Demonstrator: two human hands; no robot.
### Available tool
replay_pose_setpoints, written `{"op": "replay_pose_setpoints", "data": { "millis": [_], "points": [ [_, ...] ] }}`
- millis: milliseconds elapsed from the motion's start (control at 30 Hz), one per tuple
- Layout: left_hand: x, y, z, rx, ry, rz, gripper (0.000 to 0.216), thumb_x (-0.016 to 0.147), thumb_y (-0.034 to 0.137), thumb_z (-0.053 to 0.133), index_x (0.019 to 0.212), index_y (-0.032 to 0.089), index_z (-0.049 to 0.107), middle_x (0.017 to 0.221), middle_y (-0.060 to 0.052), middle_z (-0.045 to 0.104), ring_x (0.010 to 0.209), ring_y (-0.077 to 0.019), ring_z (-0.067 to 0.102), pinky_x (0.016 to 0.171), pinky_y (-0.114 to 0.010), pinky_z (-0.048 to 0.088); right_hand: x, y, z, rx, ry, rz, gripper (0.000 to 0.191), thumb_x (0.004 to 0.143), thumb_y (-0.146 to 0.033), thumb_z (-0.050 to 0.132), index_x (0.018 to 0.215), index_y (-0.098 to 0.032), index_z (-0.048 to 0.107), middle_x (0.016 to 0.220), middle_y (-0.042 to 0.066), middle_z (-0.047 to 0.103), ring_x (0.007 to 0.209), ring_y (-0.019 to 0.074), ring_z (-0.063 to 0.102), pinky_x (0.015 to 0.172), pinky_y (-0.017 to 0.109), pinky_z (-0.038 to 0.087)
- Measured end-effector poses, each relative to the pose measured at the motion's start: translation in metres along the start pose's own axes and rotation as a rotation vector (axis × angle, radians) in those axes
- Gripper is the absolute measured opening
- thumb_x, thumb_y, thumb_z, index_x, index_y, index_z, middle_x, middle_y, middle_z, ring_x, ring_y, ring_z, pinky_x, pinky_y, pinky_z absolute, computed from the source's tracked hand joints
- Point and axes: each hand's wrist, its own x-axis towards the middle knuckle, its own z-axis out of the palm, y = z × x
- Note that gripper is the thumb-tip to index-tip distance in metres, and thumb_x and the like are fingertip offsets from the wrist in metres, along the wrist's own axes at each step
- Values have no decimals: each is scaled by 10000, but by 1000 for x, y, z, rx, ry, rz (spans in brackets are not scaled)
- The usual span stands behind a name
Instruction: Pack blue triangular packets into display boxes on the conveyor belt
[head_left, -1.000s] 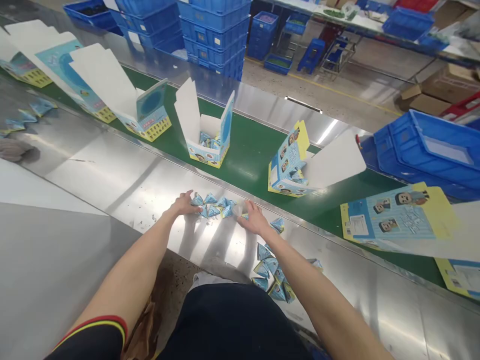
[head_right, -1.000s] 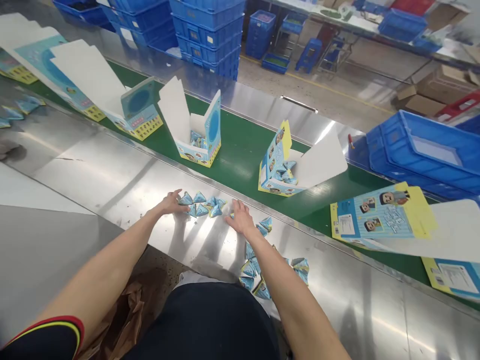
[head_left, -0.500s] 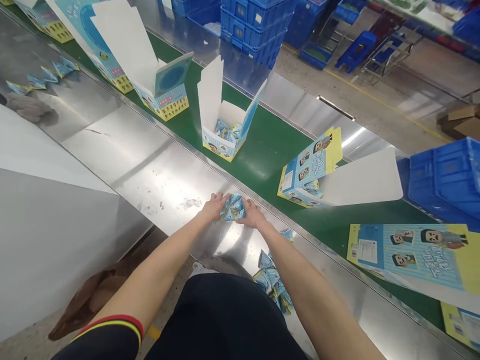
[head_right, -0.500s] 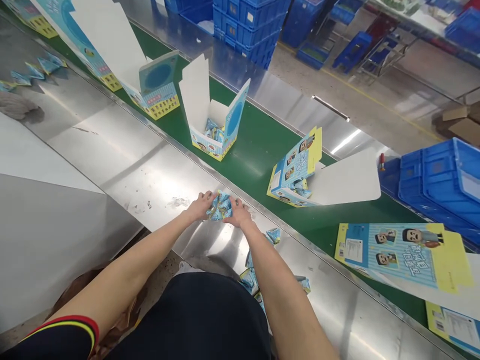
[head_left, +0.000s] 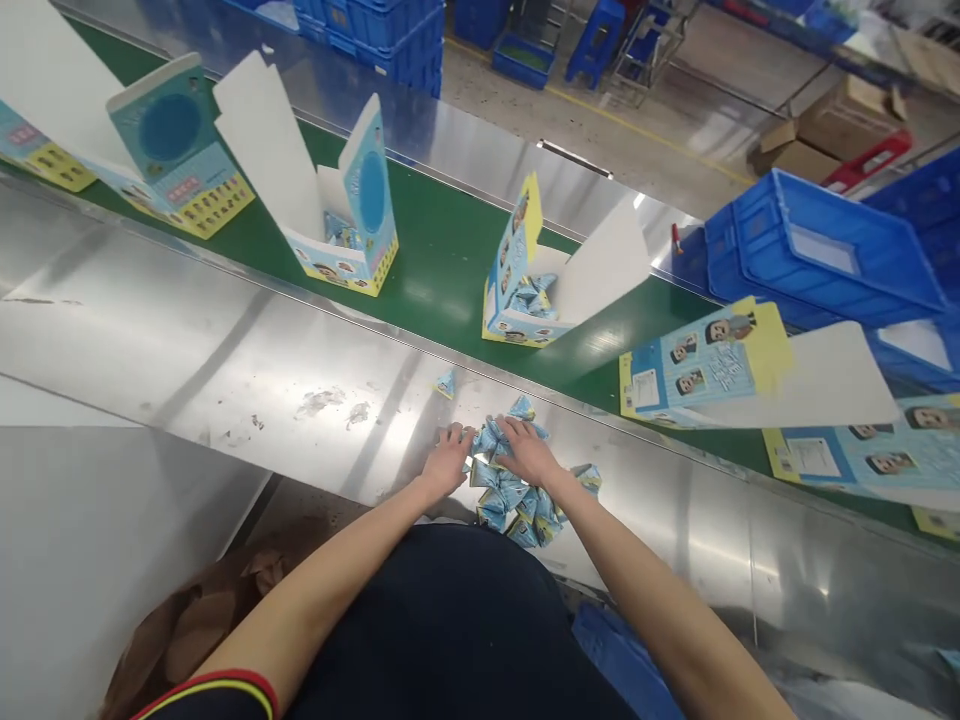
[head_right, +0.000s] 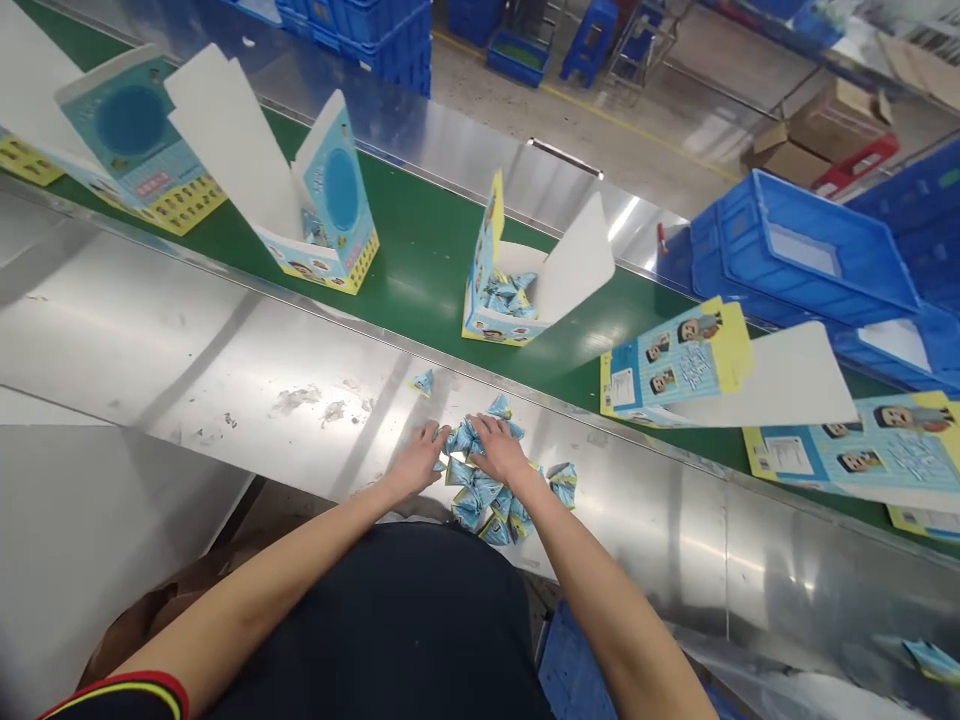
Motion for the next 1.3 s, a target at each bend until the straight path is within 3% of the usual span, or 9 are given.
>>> {"op": "replay_pose_setpoints", "data": {
  "millis": [200, 400, 467, 533, 633, 733, 833, 1067, 1300],
  "points": [
    [-1, 42, 11, -18, -10, 0, 1162, 870, 156, 837, 1904, 294, 324, 2076, -238, 368, 1855, -522, 480, 1430, -654, 606, -79, 26, 1, 74, 226, 44, 820, 1191, -418, 648, 1989, -287, 511, 2052, 151, 545, 1923, 461, 417, 1570, 711, 434],
    [-31, 38, -6, -34, 51, -80, 1082, 956, 369, 826, 1903, 323, 304, 2159, -202, 227, 1971, -495, 308, 1417, -643, 613, -184, 34, 66, 420, 290, 76, 537, 1220, -532, 583, 1650, -345, 845, 1607, 142, 889, 1495, 413, 819, 1340, 603, 662],
    [-50, 30, -12, -40, 66, -132, 864, 1026, 461, 743, 1814, 270, 444, 2046, -255, 423, 1894, -503, 431, 1404, -665, 598, -216, 37, 92, 574, 265, 137, 497, 1230, -623, 563, 1429, -354, 930, 1426, 122, 947, 1339, 406, 871, 1249, 570, 692],
    [-68, 26, -12, -64, 6, -168, 548, 1090, 567, 628, 1537, 256, 687, 1712, -248, 742, 1626, -497, 693, 1282, -660, 644, -239, 40, 113, 704, 229, 178, 581, 1240, -731, 520, 1244, -341, 951, 1315, 106, 965, 1270, 405, 879, 1213, 551, 692],
    [-81, 35, 4, -164, -202, -122, 488, 1098, 710, 575, 1127, 299, 836, 1256, -124, 922, 1241, -399, 862, 1120, -560, 674, -247, 41, 130, 846, 139, 162, 802, 1243, -883, 398, 1133, -305, 943, 1213, 83, 958, 1208, 395, 863, 1181, 537, 699],
    [-76, 55, 35, -269, -383, -11, 469, 1051, 713, 637, 1105, 325, 896, 1244, -57, 975, 1249, -334, 893, 1133, -472, 685, -227, 41, 133, 910, 18, 58, 859, 1226, -930, 374, 1170, -305, 961, 1269, 69, 978, 1263, 392, 858, 1227, 546, 700],
    [-61, 76, 65, -299, -462, 35, 408, 997, 624, 713, 1140, 288, 894, 1252, -84, 978, 1252, -324, 895, 1158, -476, 700, -203, 43, 134, 878, -22, -8, 691, 1229, -817, 480, 1296, -342, 976, 1407, 67, 988, 1383, 389, 868, 1299, 542, 681],
    [-27, 127, 93, -255, -352, 39, 402, 1042, 573, 736, 1216, 227, 844, 1268, -109, 911, 1201, -310, 824, 1144, -509, 633, -216, 91, 135, 693, 150, 140, 475, 1223, -508, 600, 1492, -295, 929, 1571, 128, 942, 1474, 366, 860, 1322, 502, 656],
    [-28, 165, 110, -178, -241, -117, 353, 1063, 584, 672, 995, 254, 776, 1117, -94, 883, 1078, -291, 774, 1014, -459, 557, -269, 157, 116, 723, 322, 194, 381, 1198, -444, 584, 1213, -292, 933, 1246, 88, 973, 1170, 321, 876, 1121, 446, 678]
  ]
}}
